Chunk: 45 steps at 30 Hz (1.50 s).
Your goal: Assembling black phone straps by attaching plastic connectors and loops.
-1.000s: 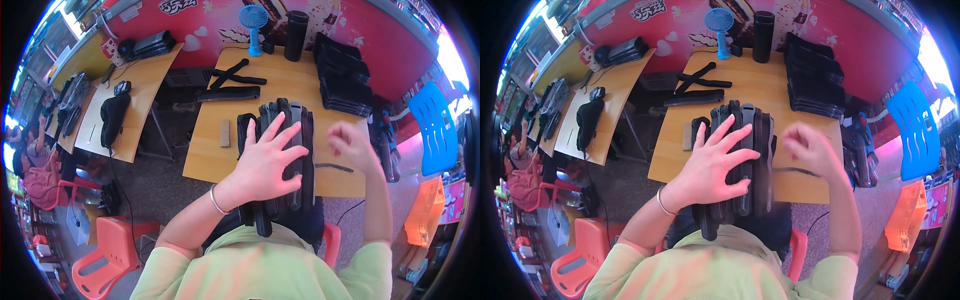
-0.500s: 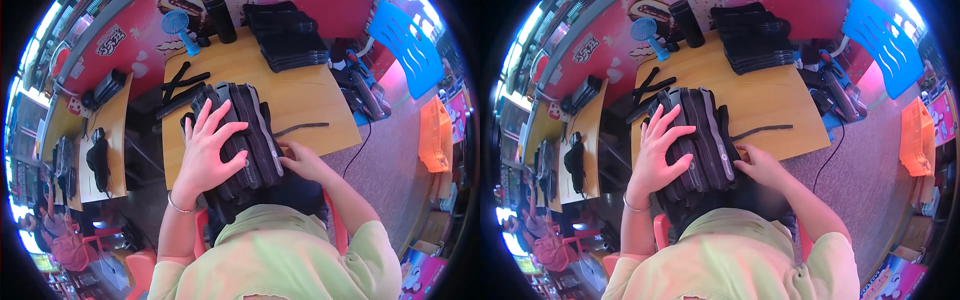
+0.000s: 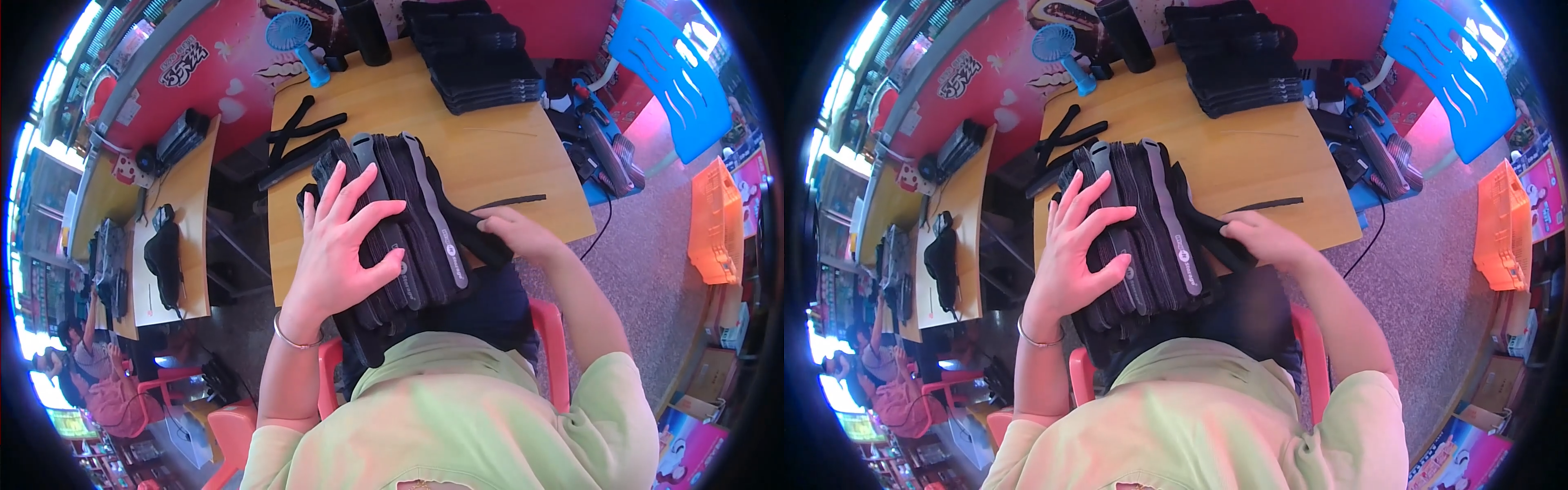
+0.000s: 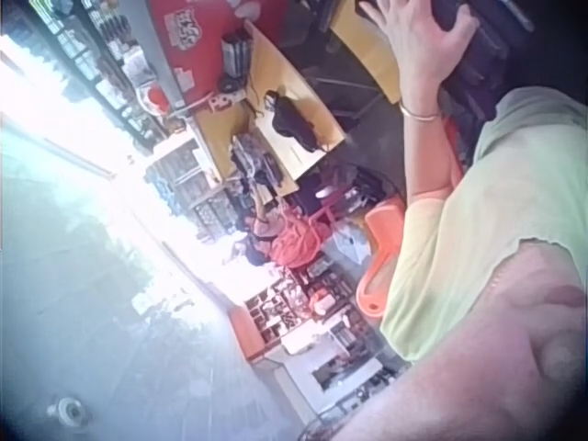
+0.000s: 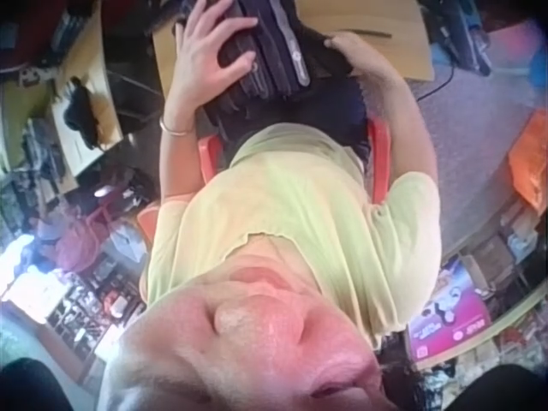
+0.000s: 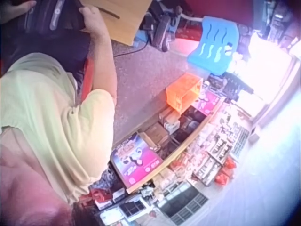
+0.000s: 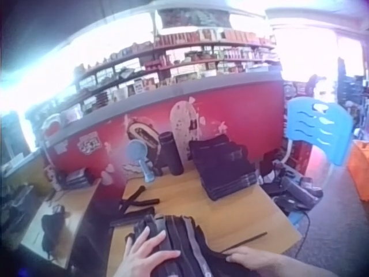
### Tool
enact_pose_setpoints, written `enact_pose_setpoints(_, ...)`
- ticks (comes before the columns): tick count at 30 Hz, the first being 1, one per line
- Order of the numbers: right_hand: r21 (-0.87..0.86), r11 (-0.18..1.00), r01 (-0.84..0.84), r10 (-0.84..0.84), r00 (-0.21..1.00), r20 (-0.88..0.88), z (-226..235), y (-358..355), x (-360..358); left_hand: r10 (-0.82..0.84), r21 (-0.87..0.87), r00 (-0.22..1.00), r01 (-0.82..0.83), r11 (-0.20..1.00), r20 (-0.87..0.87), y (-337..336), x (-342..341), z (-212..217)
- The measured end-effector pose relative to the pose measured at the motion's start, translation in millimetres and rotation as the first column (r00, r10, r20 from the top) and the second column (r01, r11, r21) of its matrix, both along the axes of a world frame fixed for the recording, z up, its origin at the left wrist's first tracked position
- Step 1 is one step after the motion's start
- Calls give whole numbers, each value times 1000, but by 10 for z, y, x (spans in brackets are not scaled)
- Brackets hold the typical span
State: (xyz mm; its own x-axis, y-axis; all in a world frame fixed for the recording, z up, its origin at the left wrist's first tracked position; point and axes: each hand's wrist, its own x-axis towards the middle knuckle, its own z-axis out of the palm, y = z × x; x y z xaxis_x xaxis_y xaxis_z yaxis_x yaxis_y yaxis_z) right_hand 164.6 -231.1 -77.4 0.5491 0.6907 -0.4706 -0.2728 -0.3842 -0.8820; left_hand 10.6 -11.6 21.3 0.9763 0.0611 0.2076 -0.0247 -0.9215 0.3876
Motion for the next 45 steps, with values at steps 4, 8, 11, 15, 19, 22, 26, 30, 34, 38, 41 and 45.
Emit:
enact_pose_setpoints(4, 24, 999, -32, 33, 999, -35, -134, -89, 218, -13, -15, 1000, 14, 1000, 13, 0, 6, -5)
enact_pose_setpoints(8, -31, 993, -112, 115, 983, 145, 11, 2, 89, -4, 25, 1000, 3, 1000, 17, -33, 8, -9)
enact_pose_setpoints(11, -27, 975, -221, 222, 955, 194, 42, 50, -101, -5, 41, 1000, 4, 999, 28, -56, 17, -13)
enact_pose_setpoints(15, -86, 985, -147, 168, 915, 368, 130, 98, -199, -1, 74, 999, -2, 997, 41, -56, -2, 15)
enact_pose_setpoints(19, 60, 993, -106, 104, 994, 41, 7, 52, 202, -31, 64, 999, 29, 998, 24, -34, 3, 27)
enact_pose_setpoints(22, 89, 976, -200, 215, 951, -220, 33, 71, 477, -37, 59, 999, 37, 998, 8, -48, 9, 47)
enact_pose_setpoints(26, 65, 949, -310, 317, 932, -175, 109, 86, 743, -32, 67, 999, 33, 997, -13, -83, 3, 44)
enact_pose_setpoints(30, -33, 862, -506, 507, 856, 106, 114, 43, 1161, -51, 71, 998, 53, 996, -31, -108, 27, 36)
enact_pose_setpoints(34, -110, 760, -641, 642, 766, -32, 614, 17, 1347, -46, 79, 999, 48, 996, -25, -131, 45, 25)
enact_pose_setpoints(38, -219, 731, -646, 663, 748, 9, 659, -94, 1314, -23, 69, 1000, 24, 997, -22, -121, 31, 9)
enact_pose_setpoints(41, -160, 794, -586, 590, 807, -28, 674, -296, 1331, -25, 41, 1000, 25, 999, -6, -72, 28, 7)
enact_pose_setpoints(45, -173, 841, -512, 524, 851, 26, 766, -436, 1368, -18, 37, 1000, 19, 999, -9, -39, 5, 6)
